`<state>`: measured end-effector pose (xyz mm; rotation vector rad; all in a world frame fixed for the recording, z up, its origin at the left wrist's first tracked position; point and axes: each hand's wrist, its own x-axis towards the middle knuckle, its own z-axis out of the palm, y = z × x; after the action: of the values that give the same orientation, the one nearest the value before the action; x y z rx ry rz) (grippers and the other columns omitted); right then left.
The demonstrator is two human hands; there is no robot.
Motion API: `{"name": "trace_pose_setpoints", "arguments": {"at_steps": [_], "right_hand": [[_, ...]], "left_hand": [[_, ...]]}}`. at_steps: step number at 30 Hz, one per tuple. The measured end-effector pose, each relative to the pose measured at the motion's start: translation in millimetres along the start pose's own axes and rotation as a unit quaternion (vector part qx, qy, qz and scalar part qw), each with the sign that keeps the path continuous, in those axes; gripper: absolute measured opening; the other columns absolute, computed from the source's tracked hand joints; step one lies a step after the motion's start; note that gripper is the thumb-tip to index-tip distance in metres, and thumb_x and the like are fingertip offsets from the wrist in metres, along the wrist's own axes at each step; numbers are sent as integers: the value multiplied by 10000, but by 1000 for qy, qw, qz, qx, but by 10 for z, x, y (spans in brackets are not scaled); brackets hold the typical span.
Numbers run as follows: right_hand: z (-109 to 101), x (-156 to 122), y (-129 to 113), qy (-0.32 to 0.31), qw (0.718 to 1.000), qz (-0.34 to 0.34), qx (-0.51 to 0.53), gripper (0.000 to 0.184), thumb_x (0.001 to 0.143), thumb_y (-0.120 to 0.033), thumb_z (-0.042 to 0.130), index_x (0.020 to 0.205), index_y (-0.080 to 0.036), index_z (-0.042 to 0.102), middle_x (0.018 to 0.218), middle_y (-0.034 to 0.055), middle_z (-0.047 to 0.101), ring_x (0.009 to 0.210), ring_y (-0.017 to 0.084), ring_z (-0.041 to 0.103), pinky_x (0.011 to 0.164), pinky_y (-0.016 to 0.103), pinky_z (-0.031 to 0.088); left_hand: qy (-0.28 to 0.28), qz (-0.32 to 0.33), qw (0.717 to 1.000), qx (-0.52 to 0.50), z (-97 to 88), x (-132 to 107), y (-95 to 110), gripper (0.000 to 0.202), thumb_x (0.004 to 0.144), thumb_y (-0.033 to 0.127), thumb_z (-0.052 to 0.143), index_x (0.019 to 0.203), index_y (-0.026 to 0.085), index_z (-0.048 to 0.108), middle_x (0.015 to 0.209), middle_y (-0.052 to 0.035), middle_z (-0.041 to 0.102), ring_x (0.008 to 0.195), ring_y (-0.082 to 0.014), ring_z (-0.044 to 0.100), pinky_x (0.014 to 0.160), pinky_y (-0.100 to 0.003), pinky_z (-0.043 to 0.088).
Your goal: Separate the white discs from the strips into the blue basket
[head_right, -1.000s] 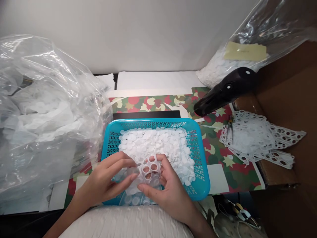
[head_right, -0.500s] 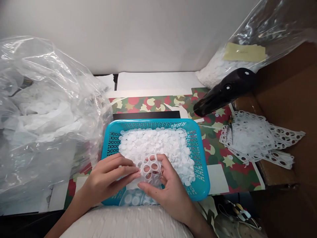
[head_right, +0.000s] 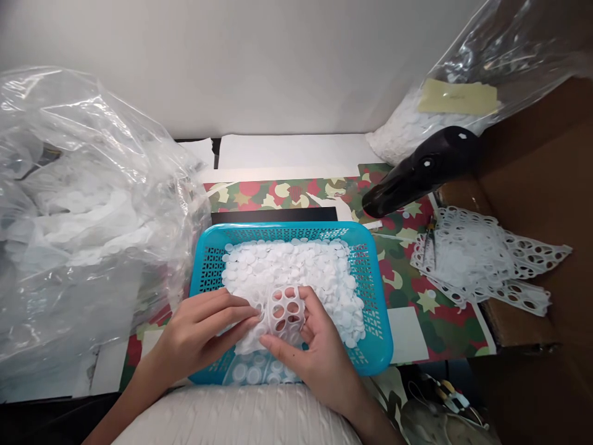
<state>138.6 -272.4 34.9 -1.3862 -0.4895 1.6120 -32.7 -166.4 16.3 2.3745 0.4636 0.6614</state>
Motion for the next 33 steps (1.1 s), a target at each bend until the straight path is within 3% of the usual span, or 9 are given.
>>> {"name": "trace_pose_setpoints", "arguments": {"at_steps": [19,25,30,33], "right_hand": [[-11,65,-19,3,1000,-8,9,313,800,-198,701,1013,-307,499,950,-89,639,869,73,613,795,156,487],[-19,60,24,11,1000,-9,-13,322,792,-254,708,1045,-269,510,972,-36,650,892,126,637,788,209,505],[-20,48,126,80,996,35,-17,592,735,-356,746,1230,-265,433,1218,47,620,1070,204,611,907,305,485],[-16,44,96,62,997,23,-26,469,789,-365,695,1190,-255,476,1119,43,668,1010,199,629,890,308,486]], "left_hand": [[-8,-2,1000,-17,-33,39,-9,116,841,105,594,950,134,620,831,-32,683,699,-134,600,573,-260,459],[-18,31,999,0,-39,47,4,233,804,197,687,1020,143,618,891,-34,694,738,-136,645,611,-257,503],[32,52,998,16,-33,26,1,151,805,193,687,936,139,635,865,-40,677,708,-124,645,584,-231,503],[31,55,998,12,-43,25,9,86,808,188,683,870,145,643,774,-23,647,600,-102,588,517,-219,458]]}}
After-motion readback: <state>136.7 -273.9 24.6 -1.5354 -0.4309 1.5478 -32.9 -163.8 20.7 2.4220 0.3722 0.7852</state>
